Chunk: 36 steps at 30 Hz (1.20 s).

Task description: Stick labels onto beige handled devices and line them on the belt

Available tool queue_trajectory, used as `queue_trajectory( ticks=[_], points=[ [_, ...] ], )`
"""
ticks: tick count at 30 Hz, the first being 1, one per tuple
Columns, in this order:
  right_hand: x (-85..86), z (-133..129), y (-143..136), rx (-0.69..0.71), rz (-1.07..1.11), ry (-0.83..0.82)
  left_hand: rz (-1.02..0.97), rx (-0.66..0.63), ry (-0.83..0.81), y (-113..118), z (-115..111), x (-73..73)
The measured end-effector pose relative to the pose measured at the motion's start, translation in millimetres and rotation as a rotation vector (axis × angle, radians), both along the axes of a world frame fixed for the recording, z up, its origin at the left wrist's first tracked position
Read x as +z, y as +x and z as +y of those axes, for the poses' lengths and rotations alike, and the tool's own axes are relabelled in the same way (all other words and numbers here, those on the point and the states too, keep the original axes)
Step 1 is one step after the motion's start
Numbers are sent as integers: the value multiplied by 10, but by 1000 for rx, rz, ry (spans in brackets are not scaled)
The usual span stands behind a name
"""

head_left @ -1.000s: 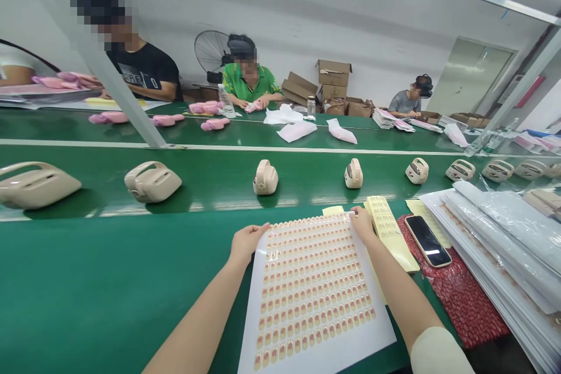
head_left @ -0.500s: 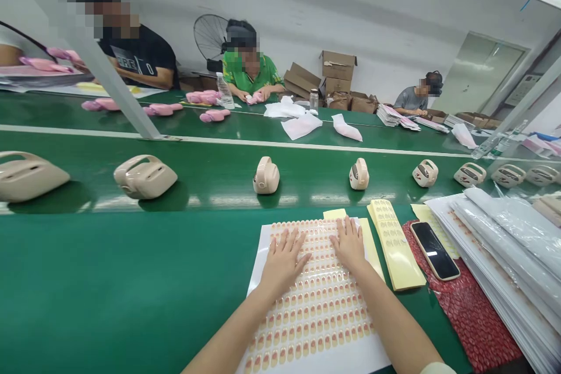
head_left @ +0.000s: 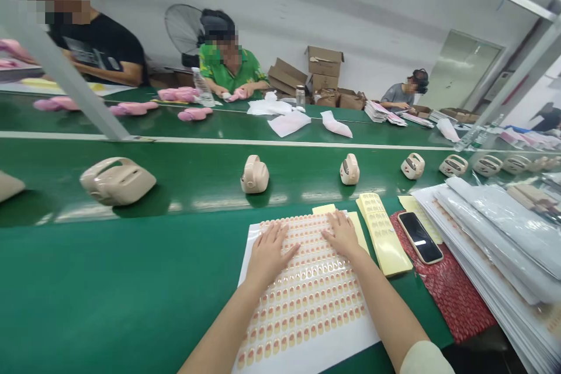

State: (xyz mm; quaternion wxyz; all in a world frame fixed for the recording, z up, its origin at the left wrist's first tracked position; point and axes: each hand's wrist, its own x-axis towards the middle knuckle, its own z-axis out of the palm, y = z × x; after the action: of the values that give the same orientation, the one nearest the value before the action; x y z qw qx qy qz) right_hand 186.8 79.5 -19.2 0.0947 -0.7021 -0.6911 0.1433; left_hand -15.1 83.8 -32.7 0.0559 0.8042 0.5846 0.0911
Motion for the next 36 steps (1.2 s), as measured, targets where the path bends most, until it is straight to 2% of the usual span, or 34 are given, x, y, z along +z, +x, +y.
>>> queue_trajectory(
  ticks=[5, 11, 15, 22, 30, 33, 36],
  points=[
    [-5, -219, 145, 10, 99, -74, 9, -26, -66, -37, -97, -39],
    [-70, -402, 205, -29, 48, -29, 2, 152, 2, -36, -162, -5],
    [-102, -397, 188, -65, -19, 2, -29, 201, 78, -59, -179, 9],
    [-100, -375, 228, -58, -54, -6, -59, 194, 77, -114, -145, -36],
    [-174, -355, 276, -47, -118, 2, -148, 98, 63, -316, -41, -68],
    [-126, -340, 293, -41, -147, -48, -186, 88, 88, -342, -32, -132],
    [52, -268, 250, -56, -181, -132, -226, 97, 127, -313, -52, -206]
  ],
)
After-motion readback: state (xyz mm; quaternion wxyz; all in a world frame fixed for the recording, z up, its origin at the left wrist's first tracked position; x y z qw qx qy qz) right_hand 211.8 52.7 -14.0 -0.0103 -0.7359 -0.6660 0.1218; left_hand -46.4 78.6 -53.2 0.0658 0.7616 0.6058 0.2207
